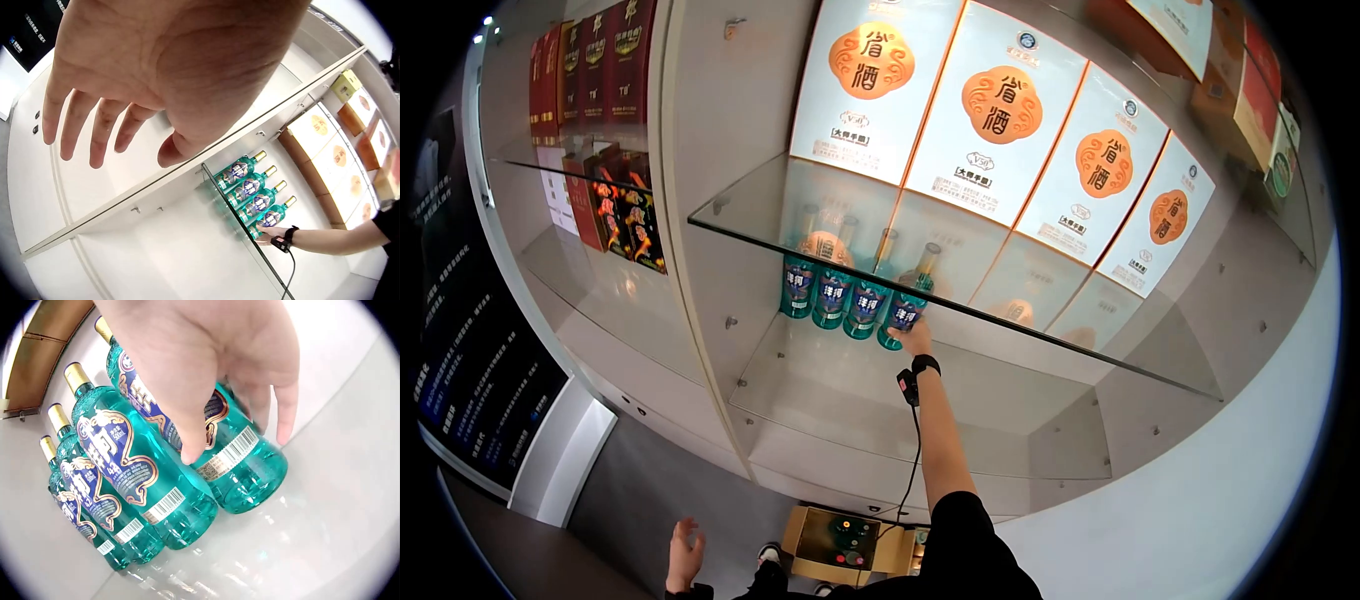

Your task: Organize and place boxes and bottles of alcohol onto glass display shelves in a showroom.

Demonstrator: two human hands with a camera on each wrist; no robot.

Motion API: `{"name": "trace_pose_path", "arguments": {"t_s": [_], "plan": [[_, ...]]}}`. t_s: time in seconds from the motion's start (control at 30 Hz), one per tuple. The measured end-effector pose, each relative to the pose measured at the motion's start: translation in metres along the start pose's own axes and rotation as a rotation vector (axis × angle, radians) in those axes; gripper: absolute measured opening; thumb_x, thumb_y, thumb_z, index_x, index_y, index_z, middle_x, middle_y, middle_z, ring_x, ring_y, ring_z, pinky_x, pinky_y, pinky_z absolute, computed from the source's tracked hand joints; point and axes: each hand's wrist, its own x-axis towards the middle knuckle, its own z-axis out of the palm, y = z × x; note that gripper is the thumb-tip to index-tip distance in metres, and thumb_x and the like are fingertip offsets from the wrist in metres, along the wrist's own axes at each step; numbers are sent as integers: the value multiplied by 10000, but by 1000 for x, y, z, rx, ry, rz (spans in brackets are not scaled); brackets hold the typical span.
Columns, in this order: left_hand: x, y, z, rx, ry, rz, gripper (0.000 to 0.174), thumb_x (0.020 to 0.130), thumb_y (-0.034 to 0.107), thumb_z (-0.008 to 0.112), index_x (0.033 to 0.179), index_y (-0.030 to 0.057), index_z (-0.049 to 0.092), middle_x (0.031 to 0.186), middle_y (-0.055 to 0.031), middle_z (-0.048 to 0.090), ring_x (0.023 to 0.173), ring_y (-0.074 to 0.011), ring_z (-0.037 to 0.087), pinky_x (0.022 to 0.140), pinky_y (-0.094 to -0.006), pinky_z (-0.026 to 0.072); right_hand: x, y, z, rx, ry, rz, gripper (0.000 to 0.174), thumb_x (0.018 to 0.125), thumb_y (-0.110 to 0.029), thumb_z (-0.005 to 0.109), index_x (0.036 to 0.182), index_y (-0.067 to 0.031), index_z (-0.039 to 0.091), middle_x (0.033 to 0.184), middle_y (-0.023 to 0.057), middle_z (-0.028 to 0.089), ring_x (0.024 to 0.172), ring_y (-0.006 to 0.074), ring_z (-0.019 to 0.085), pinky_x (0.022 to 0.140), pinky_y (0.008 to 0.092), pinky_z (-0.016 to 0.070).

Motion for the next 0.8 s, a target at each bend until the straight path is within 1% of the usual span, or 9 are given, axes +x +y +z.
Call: {"name": "trace_pose_path", "arguments": {"t_s": [0.17, 0.27, 0.3, 0.33, 0.5, 0.57, 0.7, 0.77, 0.8], "plan": [[5, -4, 7, -4, -46, 92, 352, 781, 102, 561, 1098, -8, 455, 989, -173, 553, 924, -334, 538, 784, -380, 445, 3, 5, 14, 27, 31, 16, 712, 574, -332, 799, 1076, 31, 448, 954, 173, 606, 900, 294, 599, 796, 362, 465], [3, -4, 5, 12, -76, 51, 370, 781, 117, 572, 1106, -13, 452, 1013, -171, 554, 925, -327, 546, 789, -376, 448, -5, -4, 10, 149, 26, 13, 702, 574, -325, 797, 1066, 33, 447, 941, 175, 606, 885, 283, 604, 775, 361, 470], [4, -5, 5, 3, -67, 4, 361, 787, 126, 567, 1102, -13, 459, 1026, -175, 562, 942, -324, 555, 780, -365, 454, -9, -13, 4, 67, 9, 56, 698, 574, -311, 793, 1073, 30, 444, 931, 169, 608, 865, 281, 608, 756, 366, 471], [-9, 1, 0, 53, -61, 69, 311, 849, 163, 502, 1103, -14, 476, 1040, -215, 554, 986, -357, 521, 838, -372, 414, -7, -11, 6, 85, 16, 50, 698, 574, -311, 793, 1073, 30, 444, 931, 169, 608, 865, 281, 608, 756, 366, 471], [-14, -4, -9, 37, -13, 77, 318, 817, 131, 523, 1101, -3, 481, 991, -230, 556, 927, -394, 526, 788, -400, 429, 1, 2, 20, 62, 30, -9, 792, 565, -348, 786, 1127, 53, 400, 994, 199, 575, 914, 324, 576, 794, 388, 452], [-19, 8, -22, 44, -31, 56, 318, 823, 140, 522, 1101, -7, 479, 991, -238, 555, 916, -393, 529, 784, -403, 431, -4, 2, 28, -130, -78, 185, 864, 567, -374, 779, 1157, 91, 353, 1073, 236, 519, 967, 345, 544, 821, 391, 444], [-20, -2, -26, 108, -7, 178, 310, 829, 140, 518, 1093, -18, 479, 976, -248, 556, 905, -405, 525, 775, -409, 434, -26, 0, 34, -221, -71, 225, 907, 578, -394, 770, 1171, 121, 316, 1112, 258, 478, 971, 354, 533, 832, 397, 442], [-15, 6, -28, 196, -137, 100, 347, 850, 132, 512, 1156, -15, 441, 1066, -221, 539, 984, -352, 519, 831, -382, 420, -51, -10, 21, -30, -80, -42, 879, 614, -348, 765, 1175, 132, 290, 1067, 290, 494, 1108, 337, 456, 874, 388, 420], [-11, 10, -25, 201, -147, 98, 347, 850, 132, 512, 1156, -15, 441, 1066, -221, 539, 984, -352, 519, 831, -382, 420, -71, -16, 14, -31, -81, -31, 879, 614, -348, 765, 1175, 132, 290, 1067, 290, 494, 1108, 337, 456, 874, 388, 420]]}}
